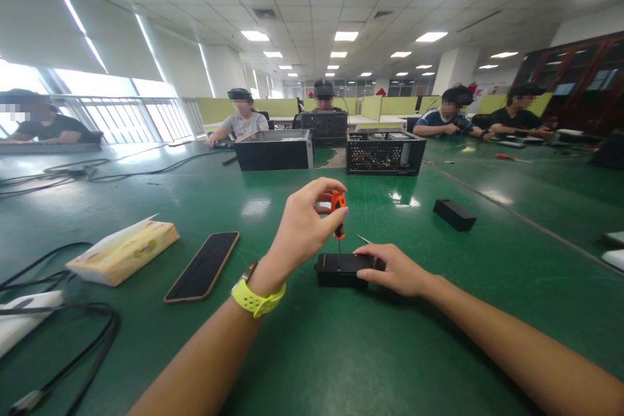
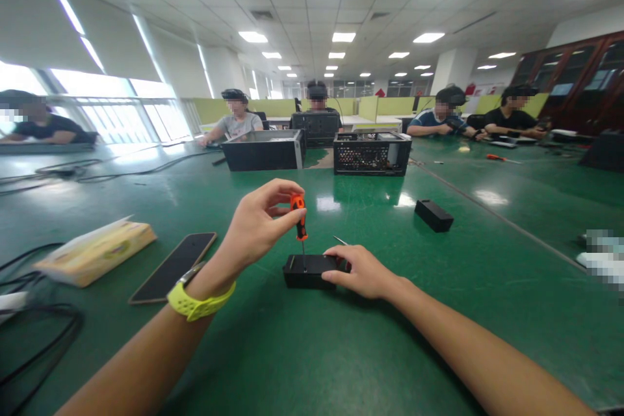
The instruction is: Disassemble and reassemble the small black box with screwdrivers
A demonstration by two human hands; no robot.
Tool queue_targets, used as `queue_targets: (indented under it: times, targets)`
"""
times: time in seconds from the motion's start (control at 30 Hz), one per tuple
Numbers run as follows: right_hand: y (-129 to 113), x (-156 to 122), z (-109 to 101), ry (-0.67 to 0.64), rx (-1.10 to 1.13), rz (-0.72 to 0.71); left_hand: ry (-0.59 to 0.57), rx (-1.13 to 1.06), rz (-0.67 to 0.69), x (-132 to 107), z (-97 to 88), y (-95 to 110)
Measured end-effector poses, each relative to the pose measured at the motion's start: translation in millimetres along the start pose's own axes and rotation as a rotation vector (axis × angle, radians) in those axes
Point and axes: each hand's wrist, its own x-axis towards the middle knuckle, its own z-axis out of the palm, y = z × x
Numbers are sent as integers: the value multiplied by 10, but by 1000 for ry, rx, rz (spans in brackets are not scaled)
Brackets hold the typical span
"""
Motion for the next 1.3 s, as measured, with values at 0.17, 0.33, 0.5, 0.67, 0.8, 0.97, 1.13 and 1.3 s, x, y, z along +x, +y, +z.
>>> queue_targets:
  times: [0.17,0.33,0.5,0.67,0.8,0.97,1.13,1.3]
  targets:
    - [-19,-8,-17,-3,-2,3,-1,82,4,14,-18,56]
    - [-27,-4,-19,-6,-3,4,22,79,12,-3,7,34]
    - [-9,5,-8,-5,-5,-10,23,19,18,-11,12,-16]
    - [12,-3,-8,-3,-6,-15,4,39,-3,15,-18,-7]
    - [13,-10,-11,-2,-13,-2,7,95,-13,26,-40,24]
    - [2,-6,-17,-4,-8,-6,-20,92,-22,23,-41,42]
    - [-2,-4,-16,-2,-7,-8,2,44,-18,10,-32,44]
    - [-18,-2,-19,-3,-7,-11,22,55,15,-4,-29,-1]
